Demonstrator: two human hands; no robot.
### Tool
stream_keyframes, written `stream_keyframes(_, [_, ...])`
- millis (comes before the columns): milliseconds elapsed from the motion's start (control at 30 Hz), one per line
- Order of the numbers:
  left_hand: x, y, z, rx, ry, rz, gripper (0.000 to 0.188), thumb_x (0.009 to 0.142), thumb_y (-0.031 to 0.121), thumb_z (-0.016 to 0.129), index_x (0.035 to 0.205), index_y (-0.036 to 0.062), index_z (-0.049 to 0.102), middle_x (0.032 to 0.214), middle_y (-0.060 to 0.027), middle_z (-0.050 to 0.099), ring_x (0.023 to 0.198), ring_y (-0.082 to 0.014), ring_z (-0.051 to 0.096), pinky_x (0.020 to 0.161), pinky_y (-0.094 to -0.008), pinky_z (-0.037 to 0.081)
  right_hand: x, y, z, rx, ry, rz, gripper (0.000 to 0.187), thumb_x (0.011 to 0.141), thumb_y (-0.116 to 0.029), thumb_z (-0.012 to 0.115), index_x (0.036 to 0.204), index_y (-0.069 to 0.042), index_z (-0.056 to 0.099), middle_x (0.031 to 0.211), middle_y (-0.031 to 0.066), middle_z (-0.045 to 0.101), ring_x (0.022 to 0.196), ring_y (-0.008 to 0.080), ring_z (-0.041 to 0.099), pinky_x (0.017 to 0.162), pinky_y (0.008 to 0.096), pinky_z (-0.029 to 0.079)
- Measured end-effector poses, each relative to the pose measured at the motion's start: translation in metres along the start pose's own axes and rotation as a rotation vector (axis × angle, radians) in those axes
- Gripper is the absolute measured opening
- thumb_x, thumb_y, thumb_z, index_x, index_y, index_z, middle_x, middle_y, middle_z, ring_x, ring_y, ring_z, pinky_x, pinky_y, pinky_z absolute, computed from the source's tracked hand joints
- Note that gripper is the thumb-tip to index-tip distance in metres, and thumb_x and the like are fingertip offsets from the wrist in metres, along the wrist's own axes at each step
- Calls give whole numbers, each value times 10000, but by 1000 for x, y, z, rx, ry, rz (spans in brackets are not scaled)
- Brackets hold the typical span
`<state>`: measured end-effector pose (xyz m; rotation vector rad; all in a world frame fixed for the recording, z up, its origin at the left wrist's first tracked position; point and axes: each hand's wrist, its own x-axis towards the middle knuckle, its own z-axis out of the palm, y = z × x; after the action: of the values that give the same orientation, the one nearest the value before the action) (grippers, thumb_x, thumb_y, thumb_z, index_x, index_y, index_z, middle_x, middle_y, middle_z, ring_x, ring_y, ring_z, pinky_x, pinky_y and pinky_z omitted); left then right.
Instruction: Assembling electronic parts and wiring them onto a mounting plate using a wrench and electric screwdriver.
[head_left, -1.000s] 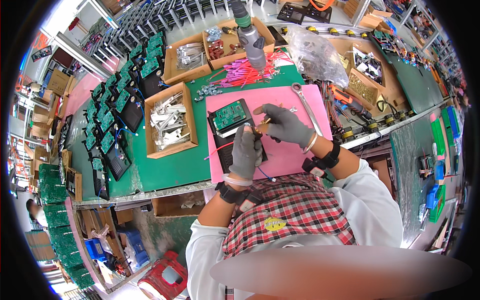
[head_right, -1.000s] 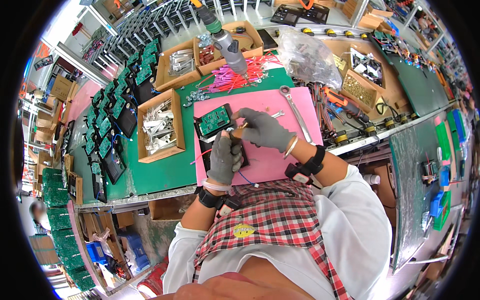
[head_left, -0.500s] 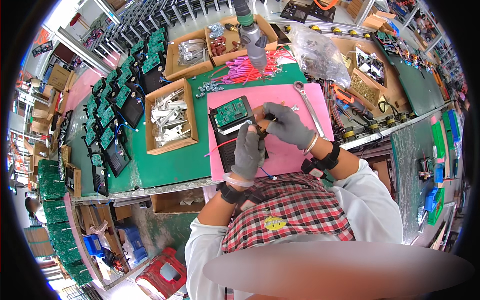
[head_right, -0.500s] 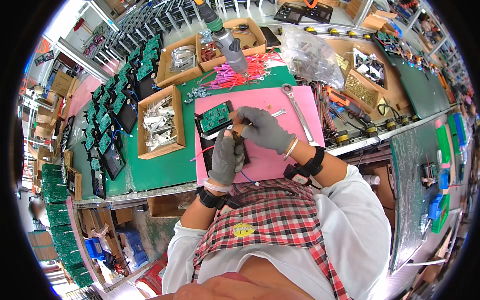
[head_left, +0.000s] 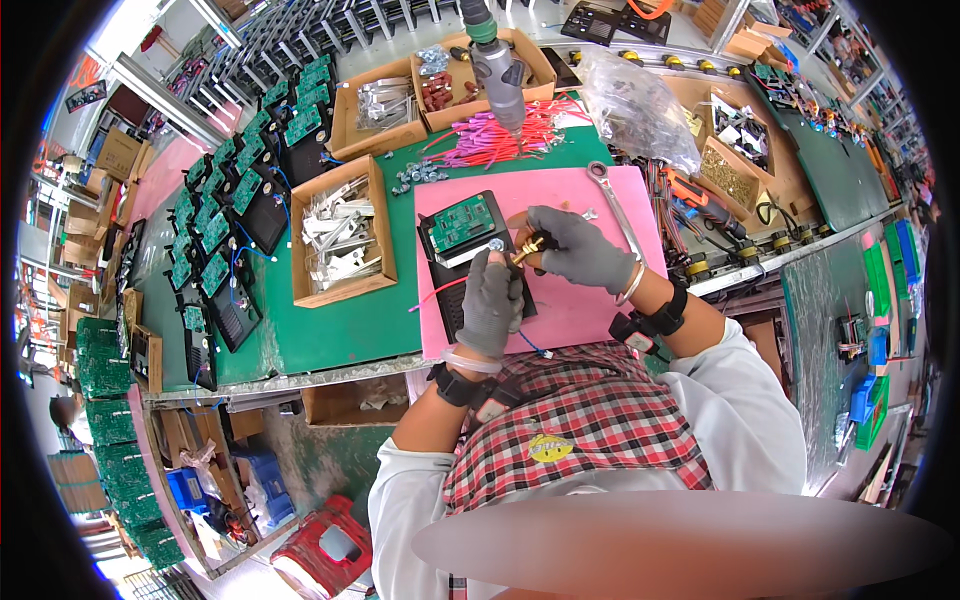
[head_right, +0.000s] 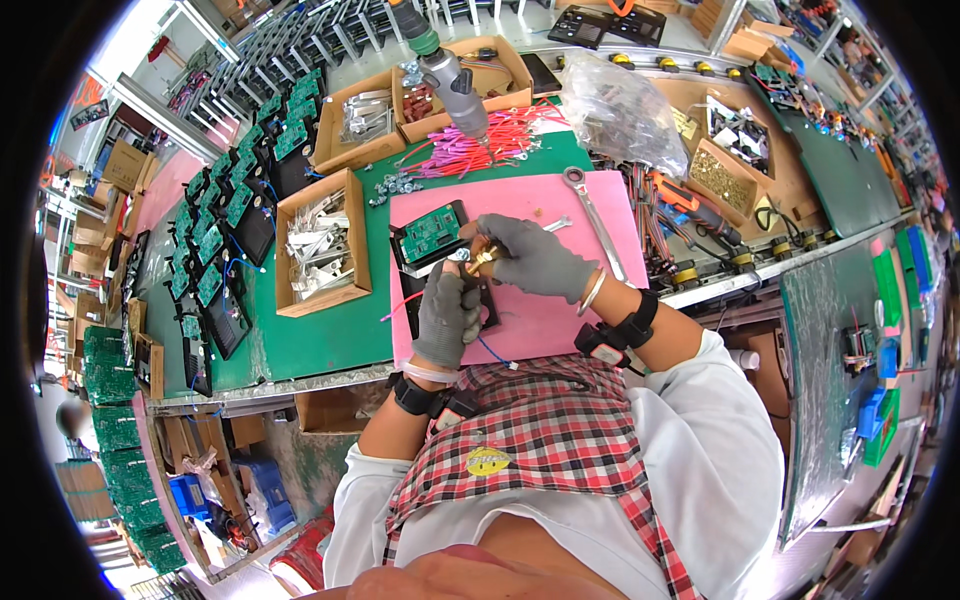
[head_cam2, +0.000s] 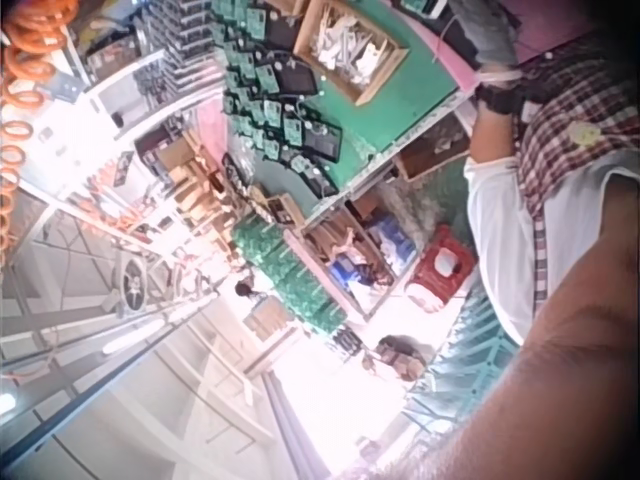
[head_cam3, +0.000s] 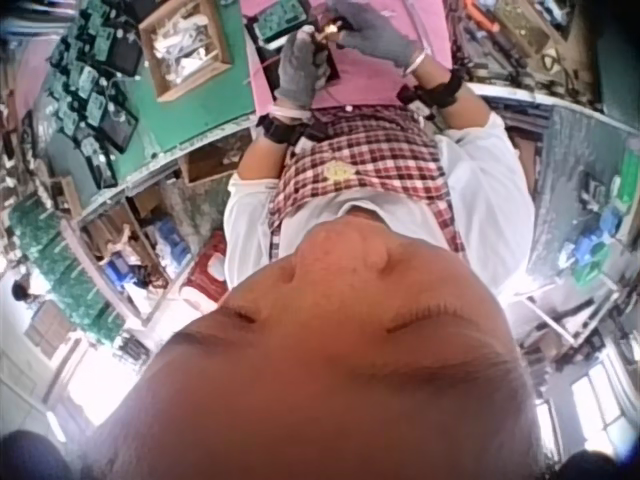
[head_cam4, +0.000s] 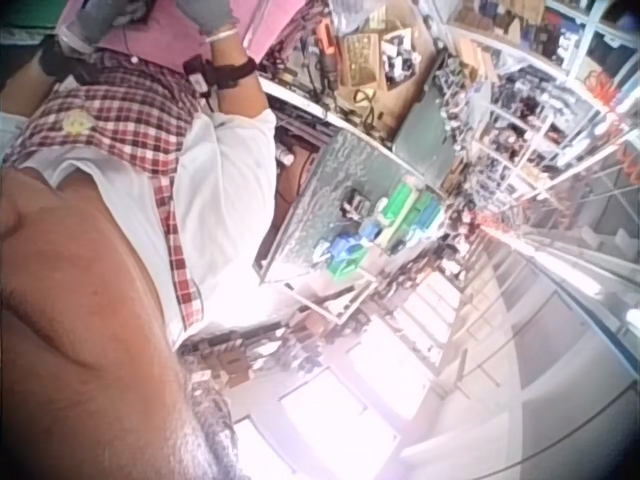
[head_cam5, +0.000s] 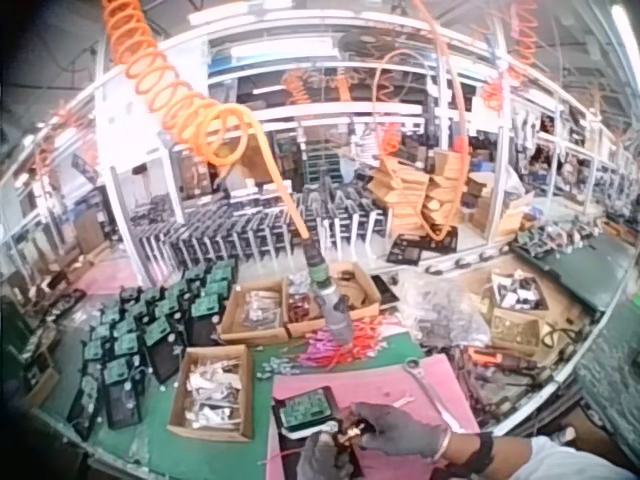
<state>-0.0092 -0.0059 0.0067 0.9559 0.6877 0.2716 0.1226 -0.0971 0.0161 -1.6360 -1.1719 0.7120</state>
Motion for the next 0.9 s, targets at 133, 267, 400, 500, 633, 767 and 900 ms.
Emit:
stream_keyframes(133, [5,-4,-6,35,-116,52,235,884,337,381,931,116,443,563,24,389,400,-59,327,316,-199,241,-1,6,5,172,39,-168,346,788,-48,590,1118,-28,489,850,30,538,730,82,517,637,220,446])
stream_keyframes(267, [-4,-6,1,32,-42,47,243,886,317,380,1013,115,422,574,27,400,418,-55,350,324,-193,250,2,10,7,307,92,-30,359,788,-69,605,1121,-12,482,855,17,537,727,76,528,612,215,455])
stream_keyframes(400, [-3,-6,-5,9,-64,59,252,887,303,382,1036,105,425,586,30,412,422,-55,352,330,-192,258,-3,-7,1,259,69,85,309,800,-59,577,1093,-12,492,829,34,541,668,64,535,548,209,470])
stream_keyframes(500, [2,-9,-5,36,16,29,264,887,298,388,1052,94,423,594,23,422,422,-59,356,322,-197,263,-5,-14,-1,148,-71,399,249,810,-89,573,1042,-22,512,762,30,548,563,57,522,453,207,453])
stream_keyframes(633, [10,-20,-10,94,-111,195,250,884,291,394,1017,83,430,585,15,422,402,-66,353,307,-203,263,-2,-10,3,92,-2,218,226,797,-106,572,1005,-31,524,742,39,557,531,80,521,455,226,450])
stream_keyframes(767, [5,-10,-6,42,-61,83,250,891,324,389,954,87,437,567,17,404,385,-66,341,303,-203,252,-4,-5,1,-189,100,-144,240,774,-55,541,1012,-24,532,841,56,575,682,83,551,548,240,480])
stream_keyframes(900, [4,-9,-9,-8,-59,62,269,905,333,415,1020,94,459,599,21,428,415,-54,343,324,-202,267,-1,-3,-3,159,60,-56,236,782,-13,516,1016,-15,539,899,57,566,770,67,536,604,236,493])
